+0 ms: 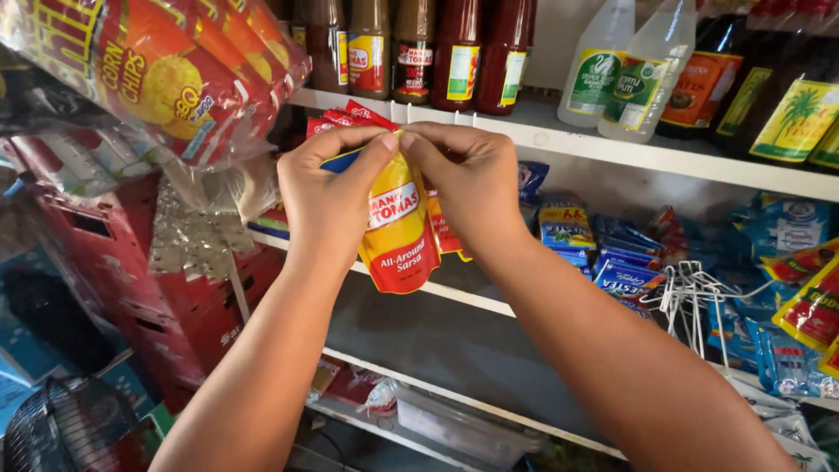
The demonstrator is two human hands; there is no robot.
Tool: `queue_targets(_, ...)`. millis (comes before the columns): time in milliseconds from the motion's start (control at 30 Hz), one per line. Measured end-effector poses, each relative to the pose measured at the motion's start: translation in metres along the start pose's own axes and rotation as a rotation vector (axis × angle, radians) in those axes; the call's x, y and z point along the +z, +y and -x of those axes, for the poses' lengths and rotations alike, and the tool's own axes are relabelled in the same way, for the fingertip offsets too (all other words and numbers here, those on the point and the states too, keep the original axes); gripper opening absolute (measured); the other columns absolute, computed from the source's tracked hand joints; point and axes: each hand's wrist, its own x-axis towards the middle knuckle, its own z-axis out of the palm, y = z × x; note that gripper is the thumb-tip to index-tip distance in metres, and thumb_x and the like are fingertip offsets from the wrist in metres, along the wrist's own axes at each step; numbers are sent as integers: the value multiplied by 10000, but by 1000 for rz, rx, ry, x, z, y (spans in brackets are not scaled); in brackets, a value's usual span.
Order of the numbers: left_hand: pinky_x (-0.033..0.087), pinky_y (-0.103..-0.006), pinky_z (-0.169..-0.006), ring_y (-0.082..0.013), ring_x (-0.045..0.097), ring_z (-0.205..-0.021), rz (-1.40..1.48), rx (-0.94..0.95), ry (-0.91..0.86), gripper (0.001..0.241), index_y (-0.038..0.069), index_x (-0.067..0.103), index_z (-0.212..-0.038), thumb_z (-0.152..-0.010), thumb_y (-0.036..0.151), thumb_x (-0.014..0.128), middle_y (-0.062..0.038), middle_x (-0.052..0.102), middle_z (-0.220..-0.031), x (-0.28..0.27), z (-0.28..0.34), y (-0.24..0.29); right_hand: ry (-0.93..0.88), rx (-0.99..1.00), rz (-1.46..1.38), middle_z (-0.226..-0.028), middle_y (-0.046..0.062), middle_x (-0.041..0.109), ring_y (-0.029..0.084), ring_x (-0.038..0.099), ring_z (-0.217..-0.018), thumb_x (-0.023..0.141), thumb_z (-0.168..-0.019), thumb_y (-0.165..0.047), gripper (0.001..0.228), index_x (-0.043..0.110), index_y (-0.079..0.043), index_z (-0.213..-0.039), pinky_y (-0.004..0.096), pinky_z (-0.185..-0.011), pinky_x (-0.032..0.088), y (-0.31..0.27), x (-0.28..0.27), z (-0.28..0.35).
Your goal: Organizing various food and condiment sachets from a box and hanging them on display hooks in a store.
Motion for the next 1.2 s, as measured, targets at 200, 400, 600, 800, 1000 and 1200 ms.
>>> queue_targets(200, 571, -229, -751, -55, 679, -791, 13, -45, 14, 120, -14, 789, -961, -897, 87, 799, -32, 764, -898, -4, -5, -11, 0, -8, 24, -824, 49, 757, 58, 629, -691, 741, -941, -94, 174, 801, 28, -1049, 230, -617, 541, 6, 0, -5)
queue_targets(400, 585, -246, -732, -82, 695, -779, 204, -147, -21, 101, -31, 781, -958, -892, 44, 791, -54, 756, -889, -5, -6, -20, -81, 94, -140, -879, 70, 766, 82, 699, -749, 719, -939, -79, 157, 772, 51, -1009, 254, -699, 612, 2, -4, -5)
queue_targets(600, 590, -257, -728, -110, 711, -782, 327, -213, -12, 115, -35, 770, -973, -878, 20, 805, -70, 758, -890, -9, -9, -39, -124, 58, -43, -900, 58, 760, 74, 681, -780, 749, -915, -55, 121, 770, 33, -995, 245, -706, 593, 6, -8, -13)
queue_targets(800, 581, -249, -748, -84, 688, -805, 116, -103, 37, 142, -11, 748, -978, -876, 44, 831, -56, 750, -914, 0, -6, -63, -154, -45, 142, -867, 8, 712, 48, 626, -756, 769, -936, -78, 162, 755, 3, -1075, 225, -681, 546, 19, -18, -10)
queue_targets(1000, 571, -237, -786, -65, 665, -856, -6, -1, 59, 247, 9, 682, -1000, -840, 81, 856, -32, 728, -950, 28, -6, -95, -44, -5, 282, -855, 13, 727, 37, 641, -745, 756, -903, -51, 157, 740, 10, -1047, 214, -684, 556, 61, -40, -19)
queue_targets(1200, 556, -331, -885, -220, 706, -979, -414, 262, 93, 237, 56, 694, -1067, -871, 34, 824, -63, 706, -1039, 42, 3, -93, -70, -21, 383, -816, 24, 753, 42, 683, -703, 760, -893, -47, 120, 741, 13, -994, 214, -651, 564, 68, -51, -34)
